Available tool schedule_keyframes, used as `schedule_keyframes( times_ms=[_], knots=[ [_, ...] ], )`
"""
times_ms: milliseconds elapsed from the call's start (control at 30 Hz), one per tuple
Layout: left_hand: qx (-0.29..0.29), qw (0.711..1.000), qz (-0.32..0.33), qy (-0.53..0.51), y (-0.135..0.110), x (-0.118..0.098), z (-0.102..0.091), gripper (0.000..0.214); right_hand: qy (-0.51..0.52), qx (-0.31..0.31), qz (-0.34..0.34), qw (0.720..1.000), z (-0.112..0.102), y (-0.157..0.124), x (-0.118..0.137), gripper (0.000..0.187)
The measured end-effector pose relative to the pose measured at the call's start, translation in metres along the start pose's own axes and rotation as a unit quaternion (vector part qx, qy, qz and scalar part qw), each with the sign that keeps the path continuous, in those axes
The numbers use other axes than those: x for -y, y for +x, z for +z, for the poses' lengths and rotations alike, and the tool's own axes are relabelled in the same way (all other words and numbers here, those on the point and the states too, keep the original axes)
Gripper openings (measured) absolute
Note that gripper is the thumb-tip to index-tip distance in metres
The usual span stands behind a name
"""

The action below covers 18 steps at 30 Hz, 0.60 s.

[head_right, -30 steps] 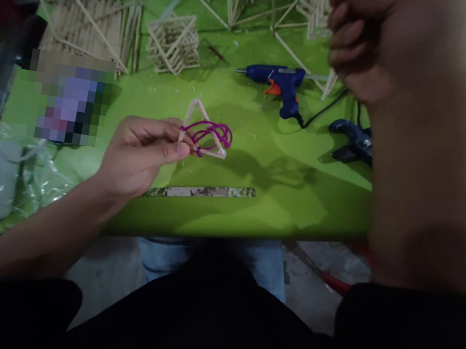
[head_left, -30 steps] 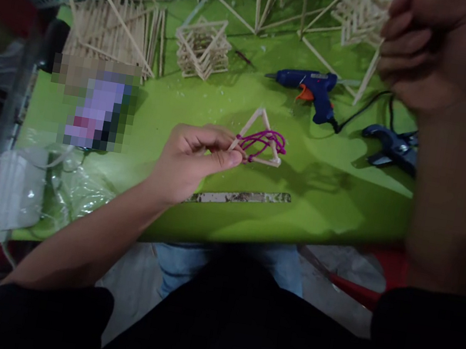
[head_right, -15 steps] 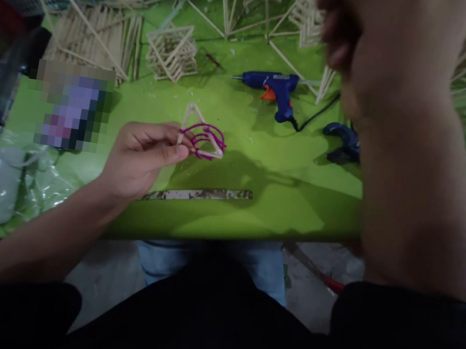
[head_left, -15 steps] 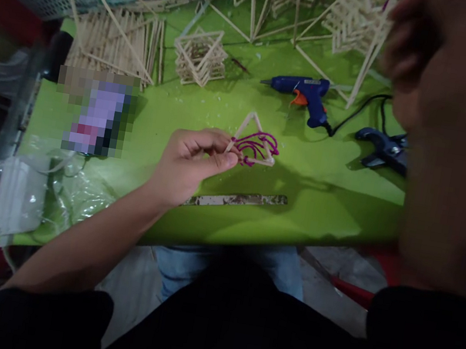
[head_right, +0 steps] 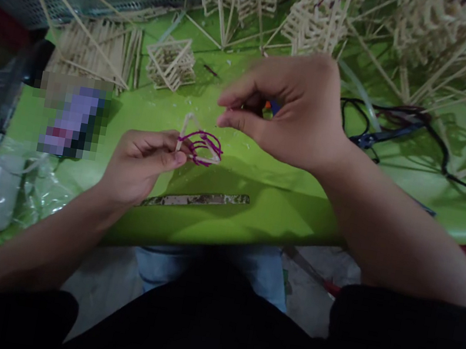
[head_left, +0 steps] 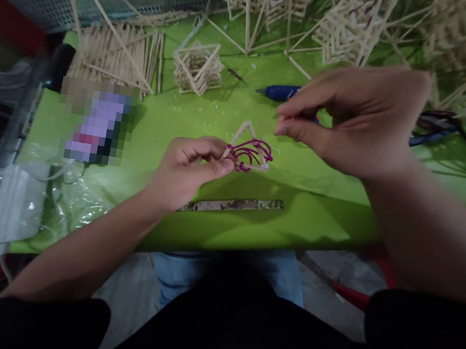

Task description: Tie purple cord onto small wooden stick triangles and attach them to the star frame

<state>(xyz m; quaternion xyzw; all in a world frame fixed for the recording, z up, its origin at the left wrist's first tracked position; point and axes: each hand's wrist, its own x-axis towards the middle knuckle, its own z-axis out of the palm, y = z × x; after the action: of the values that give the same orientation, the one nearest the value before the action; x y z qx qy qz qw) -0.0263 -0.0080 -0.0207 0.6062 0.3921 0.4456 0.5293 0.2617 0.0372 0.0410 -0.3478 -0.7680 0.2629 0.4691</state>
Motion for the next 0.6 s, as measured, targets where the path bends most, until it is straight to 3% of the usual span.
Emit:
schedule_keyframes(
  times_ms=[200,367,600],
  knots=[
    [0.002,1.0,0.011,-0.002,0.001,0.0,0.0,0.012,-0.053,0.038,0.003,0.998,-0.003,0.002,-0.005,0.02],
    [0.002,1.0,0.019,0.005,0.001,0.0,0.0,0.015,-0.12,0.069,-0.04,0.989,-0.009,0.006,-0.008,0.01],
    [-0.011,1.0,0.01,0.002,0.001,0.001,0.0,0.017,-0.189,0.096,-0.072,0.975,-0.008,0.011,-0.035,0.024]
  ],
)
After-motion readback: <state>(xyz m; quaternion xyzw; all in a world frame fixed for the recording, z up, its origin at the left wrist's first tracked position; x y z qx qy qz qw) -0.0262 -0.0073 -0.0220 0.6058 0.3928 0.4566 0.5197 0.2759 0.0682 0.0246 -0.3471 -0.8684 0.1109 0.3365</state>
